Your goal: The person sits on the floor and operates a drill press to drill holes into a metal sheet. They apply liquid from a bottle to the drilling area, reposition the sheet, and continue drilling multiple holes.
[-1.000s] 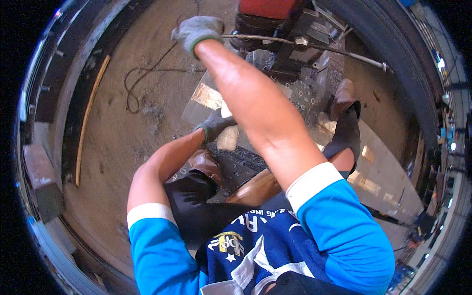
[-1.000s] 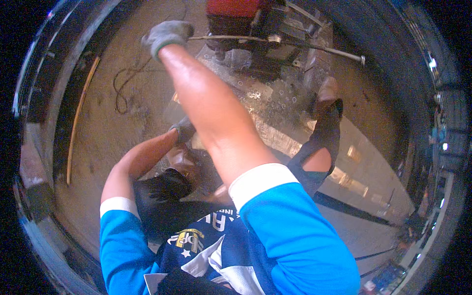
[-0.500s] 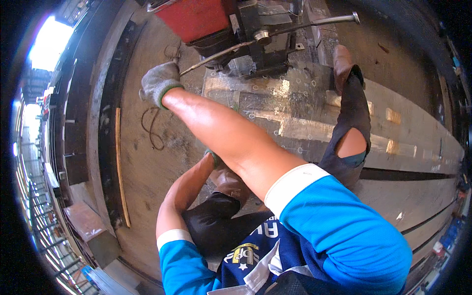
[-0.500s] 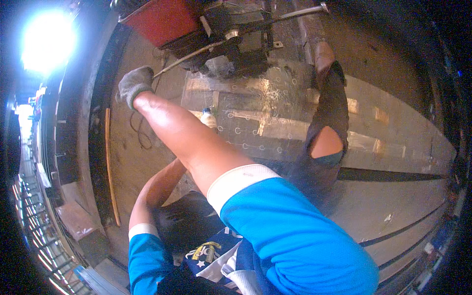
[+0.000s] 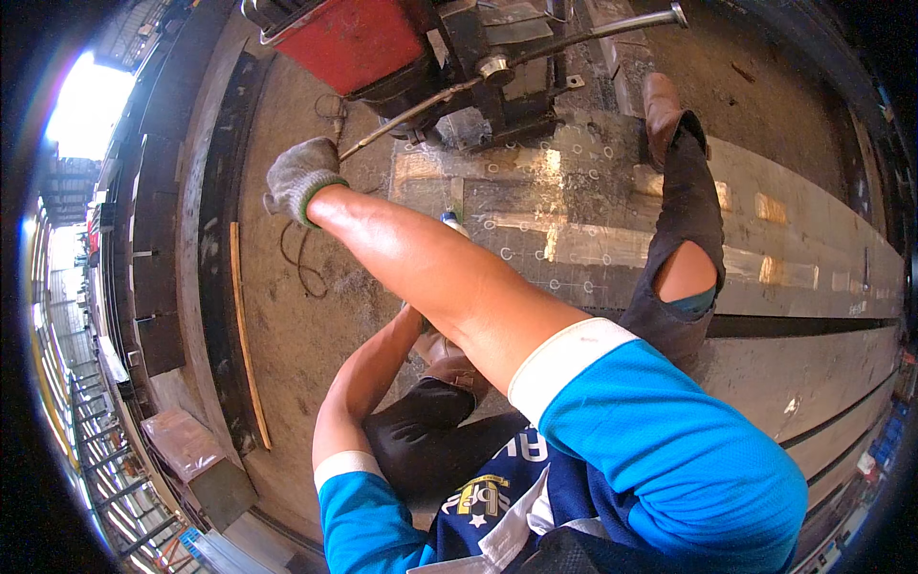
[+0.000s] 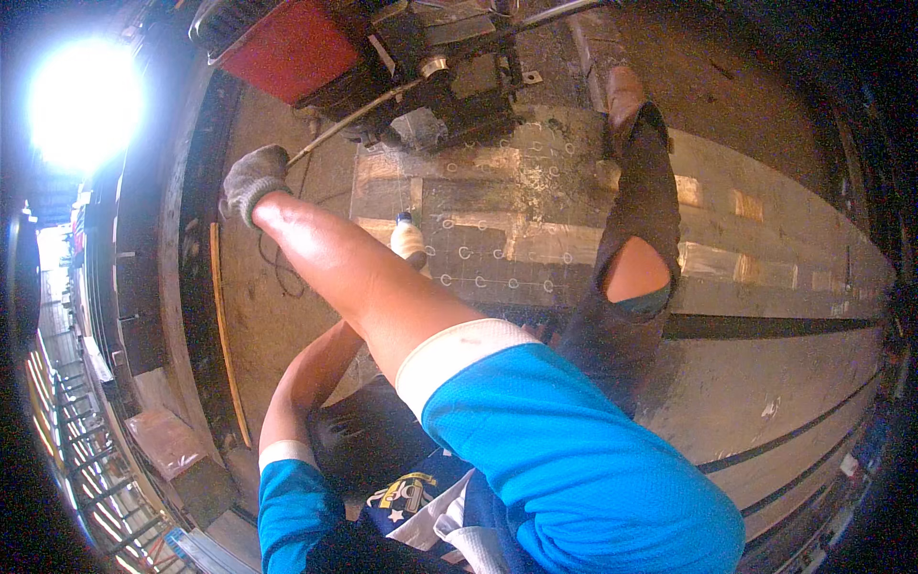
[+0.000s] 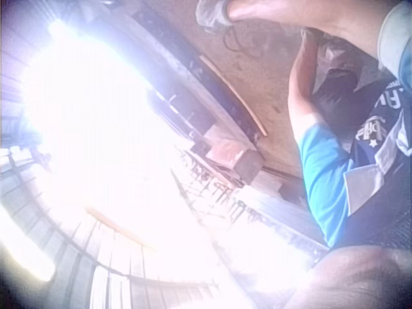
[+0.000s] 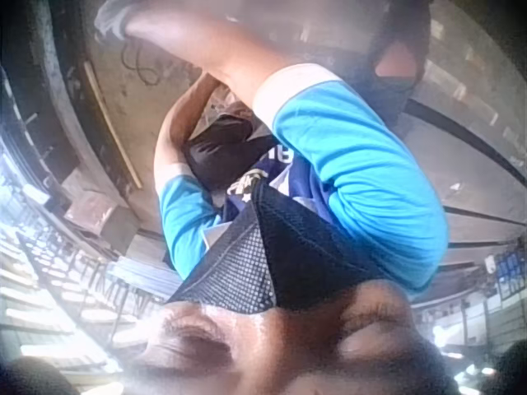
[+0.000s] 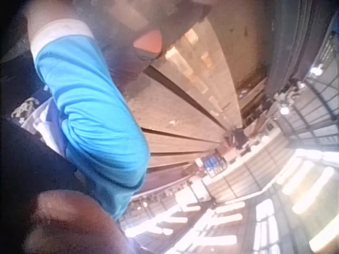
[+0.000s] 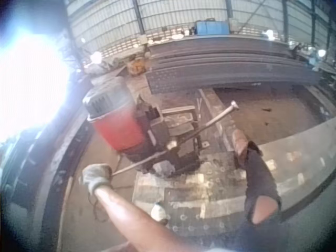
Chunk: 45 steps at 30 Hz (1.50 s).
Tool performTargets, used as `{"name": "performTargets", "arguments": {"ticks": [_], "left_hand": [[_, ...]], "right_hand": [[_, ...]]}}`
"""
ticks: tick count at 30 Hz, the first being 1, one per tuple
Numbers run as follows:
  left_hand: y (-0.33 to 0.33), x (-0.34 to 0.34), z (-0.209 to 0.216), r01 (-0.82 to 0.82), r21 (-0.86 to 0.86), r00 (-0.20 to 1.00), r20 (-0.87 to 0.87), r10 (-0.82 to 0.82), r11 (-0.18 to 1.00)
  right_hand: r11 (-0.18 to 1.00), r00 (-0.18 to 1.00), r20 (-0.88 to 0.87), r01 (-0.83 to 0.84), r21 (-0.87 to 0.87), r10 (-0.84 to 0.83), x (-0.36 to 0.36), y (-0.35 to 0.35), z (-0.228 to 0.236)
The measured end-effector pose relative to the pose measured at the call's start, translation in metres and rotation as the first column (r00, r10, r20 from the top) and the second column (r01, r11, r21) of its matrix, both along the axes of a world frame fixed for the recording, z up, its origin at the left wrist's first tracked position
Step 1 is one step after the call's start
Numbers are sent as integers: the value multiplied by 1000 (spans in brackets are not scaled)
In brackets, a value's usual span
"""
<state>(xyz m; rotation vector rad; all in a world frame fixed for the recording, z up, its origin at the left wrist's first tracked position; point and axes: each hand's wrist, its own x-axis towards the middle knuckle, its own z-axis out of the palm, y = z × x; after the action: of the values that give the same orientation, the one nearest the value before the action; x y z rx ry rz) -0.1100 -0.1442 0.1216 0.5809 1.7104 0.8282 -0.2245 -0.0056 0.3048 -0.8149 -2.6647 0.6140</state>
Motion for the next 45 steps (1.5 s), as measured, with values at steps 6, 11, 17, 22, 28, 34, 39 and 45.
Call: {"name": "performTargets", "arguments": {"ticks": [6,11,17,22,28,34,39,45], "left_hand": [[5,2,0,23,-3,1000,16,-23,1000],[5,3,0,29,-5,999,28,-29,1000],[5,6,1,27,-2,999,44,-27,1000],[1,3,-8,21,12,997,67,-22,1000],[-12,-4,-8,-18,180,989,149,-10,983],[-15,-3,11,-25,307,976,215,-44,952],[-17,-5,11,26,194,998,51,-37,981],[-20,-3,0,35,183,994,94,-53,982]], "right_hand": [[1000,998,61,-22,-18,23,1,0,3],[999,997,71,-22,-49,26,3,-1,5],[1000,999,44,-19,-4,19,-1,-1,-1],[998,999,36,34,47,-36,-16,2,-19],[989,994,8,-113,95,113,-8,14,-23],[987,990,110,-103,121,90,16,15,-5],[977,979,151,-160,137,139,17,15,-1],[975,978,157,-164,151,140,14,19,-10]]}}
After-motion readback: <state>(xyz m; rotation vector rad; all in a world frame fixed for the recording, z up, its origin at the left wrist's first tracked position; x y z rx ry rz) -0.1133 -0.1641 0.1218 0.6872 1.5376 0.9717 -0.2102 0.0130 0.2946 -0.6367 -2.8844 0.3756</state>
